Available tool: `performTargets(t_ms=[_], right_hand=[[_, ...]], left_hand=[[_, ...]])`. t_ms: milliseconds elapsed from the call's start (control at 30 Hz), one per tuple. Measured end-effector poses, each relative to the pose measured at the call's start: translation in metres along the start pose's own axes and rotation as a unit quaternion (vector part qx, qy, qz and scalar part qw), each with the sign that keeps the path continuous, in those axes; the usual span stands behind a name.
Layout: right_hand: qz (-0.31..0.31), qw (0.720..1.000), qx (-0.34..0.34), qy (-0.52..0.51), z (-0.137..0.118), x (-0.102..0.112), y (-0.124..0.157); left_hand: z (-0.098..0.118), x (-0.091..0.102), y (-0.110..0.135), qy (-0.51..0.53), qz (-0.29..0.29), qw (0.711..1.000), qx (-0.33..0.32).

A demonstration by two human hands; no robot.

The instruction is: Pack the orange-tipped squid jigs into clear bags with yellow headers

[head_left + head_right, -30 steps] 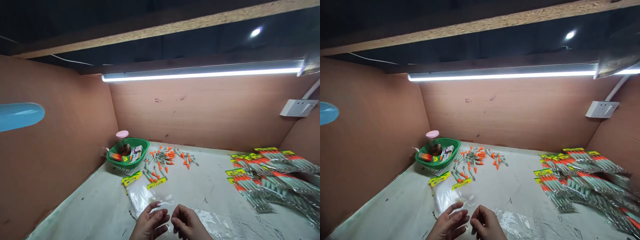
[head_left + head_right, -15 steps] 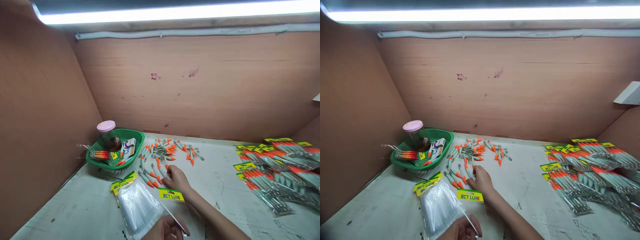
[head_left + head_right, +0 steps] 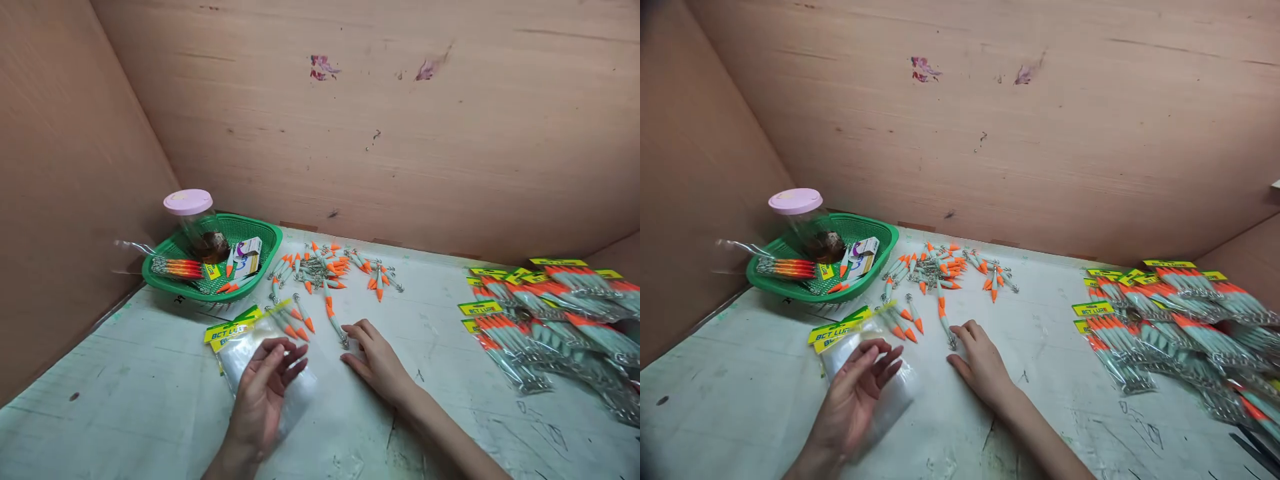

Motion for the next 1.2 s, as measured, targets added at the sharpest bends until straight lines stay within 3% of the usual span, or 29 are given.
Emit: performTargets(t_ms=[167,300,400,500,733,900,1067,1200], right_hand=[[0.002,0.996,0.079,-0.049,-0.005,0.003,0.003],[0.021,0.983,0.128,-0.133,-0.044,0.033,0.033],[-0.056,0.966,0.150,-0.204,-0.079,0.047,0.058],[-0.118,0.968,0.163,-0.153,-0.095,0.037,0.068],[0.005,0.973,0.232,0.001,-0.091,0.009,0.061],[0.071,0.970,0.228,-0.036,-0.095,0.001,0.065],[0.129,0.966,0.199,-0.104,-0.094,-0.007,0.065],[0.119,0.963,0.236,-0.055,-0.104,-0.003,0.066]], left_hand=[[0.007,0.012,-0.012,0.011,0.078,0.997,-0.029],[-0.002,0.011,-0.010,0.012,0.081,0.997,0.003],[-0.006,0.006,-0.007,0.006,0.068,0.998,0.014],[-0.011,0.002,-0.004,0.002,0.043,0.998,0.039],[-0.030,-0.013,0.012,-0.018,-0.085,0.990,0.109],[-0.033,-0.024,0.024,0.032,-0.168,0.977,0.126],[-0.040,-0.029,0.029,0.084,-0.194,0.967,0.144],[-0.044,-0.025,0.028,0.117,-0.153,0.969,0.156]])
Point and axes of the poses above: each hand's wrist, its own y-axis away from the middle knuckle, its own x-axis out of the back of the hand, z = x × y, the point moved 4 cm from there along -y, towards the middle knuckle, and after that the axes turned 12 degrees about -y, right-handed, at the moved point
